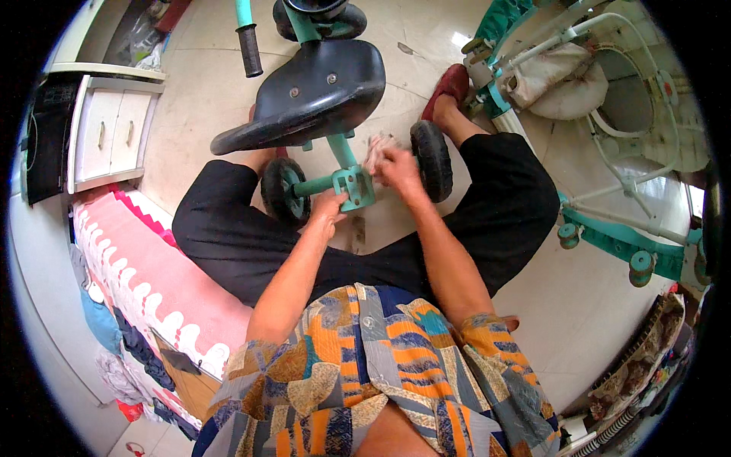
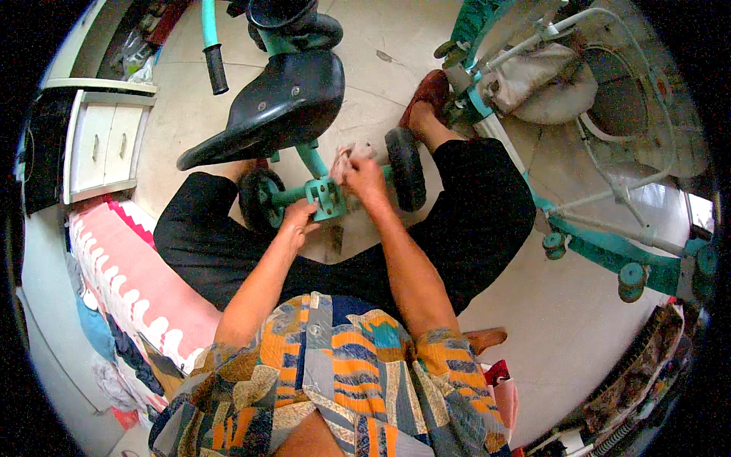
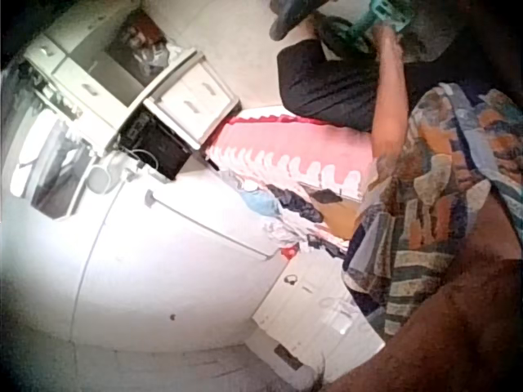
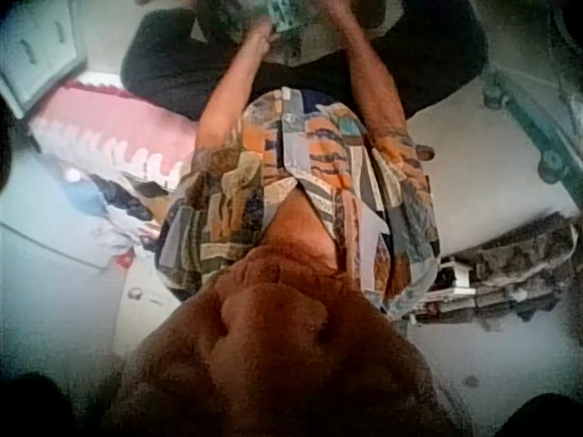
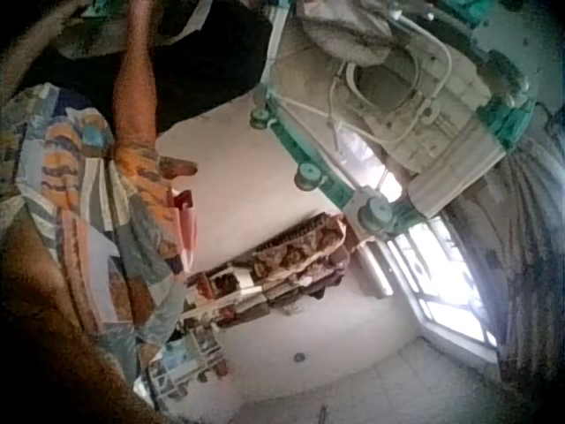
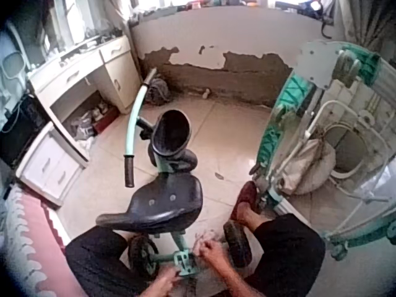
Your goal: The person sits on the floor and wipes a child's tricycle with a cloth. They clean the seat, frame, and wheels, turning the tricycle to reach different parts.
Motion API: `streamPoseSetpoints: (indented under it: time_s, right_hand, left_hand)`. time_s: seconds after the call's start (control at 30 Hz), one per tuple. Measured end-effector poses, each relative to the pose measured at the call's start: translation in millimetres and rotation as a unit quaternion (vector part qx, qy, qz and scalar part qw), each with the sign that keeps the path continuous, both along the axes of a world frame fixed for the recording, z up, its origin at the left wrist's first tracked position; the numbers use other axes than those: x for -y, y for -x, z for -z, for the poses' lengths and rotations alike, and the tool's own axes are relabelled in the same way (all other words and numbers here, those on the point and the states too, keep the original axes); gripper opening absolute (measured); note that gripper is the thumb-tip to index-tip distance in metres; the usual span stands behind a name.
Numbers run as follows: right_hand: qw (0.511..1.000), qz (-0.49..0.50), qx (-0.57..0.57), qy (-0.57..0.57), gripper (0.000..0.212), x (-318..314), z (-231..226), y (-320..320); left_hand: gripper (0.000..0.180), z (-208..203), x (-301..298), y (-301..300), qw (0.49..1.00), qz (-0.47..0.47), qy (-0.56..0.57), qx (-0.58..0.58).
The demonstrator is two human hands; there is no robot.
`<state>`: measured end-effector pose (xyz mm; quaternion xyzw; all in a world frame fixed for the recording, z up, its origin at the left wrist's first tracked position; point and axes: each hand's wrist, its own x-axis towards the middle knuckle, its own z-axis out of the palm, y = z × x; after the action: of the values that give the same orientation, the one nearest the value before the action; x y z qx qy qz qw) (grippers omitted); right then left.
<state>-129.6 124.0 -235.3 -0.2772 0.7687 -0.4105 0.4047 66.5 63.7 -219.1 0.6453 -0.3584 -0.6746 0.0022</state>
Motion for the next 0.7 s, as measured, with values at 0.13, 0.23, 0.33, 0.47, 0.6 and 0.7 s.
streamPoseSetpoints:
  time_s: [0.13, 0.23, 0.33, 0.47, 0.6, 0.7]
  right_hand:
    - [0.993, -0.061, -0.091, -0.042, 0.025, -3.0, -5.0, -38.3]
    - [0.993, -0.075, -0.063, -0.062, 0.029, -2.7, -12.3, -36.6]
    - [0.993, -0.075, -0.037, -0.078, 0.029, -2.7, -16.0, -32.7]
    - [0.997, -0.013, -0.034, -0.062, 0.029, -9.5, -3.2, -36.8]
    - [0.999, -0.013, 0.045, -0.020, 0.029, -7.5, 16.7, -32.3]
    - [0.987, -0.039, 0.157, -0.013, 0.029, -4.2, 8.6, -19.0]
  left_hand:
    - [0.036, 34.6, -3.2, -15.9, 0.993, -0.092, -0.025, -0.068]
    - [0.031, 23.7, 0.7, -5.8, 0.974, -0.179, -0.078, -0.116]
    - [0.029, 31.0, 3.1, -10.3, 0.981, -0.146, -0.067, -0.113]
    - [0.022, 29.9, 2.7, -6.7, 0.982, -0.169, -0.038, -0.074]
    - [0.018, 18.8, 9.7, -4.7, 0.987, -0.138, -0.014, -0.084]
    - [0.018, 5.1, 13.8, -2.9, 0.986, -0.121, 0.009, -0.117]
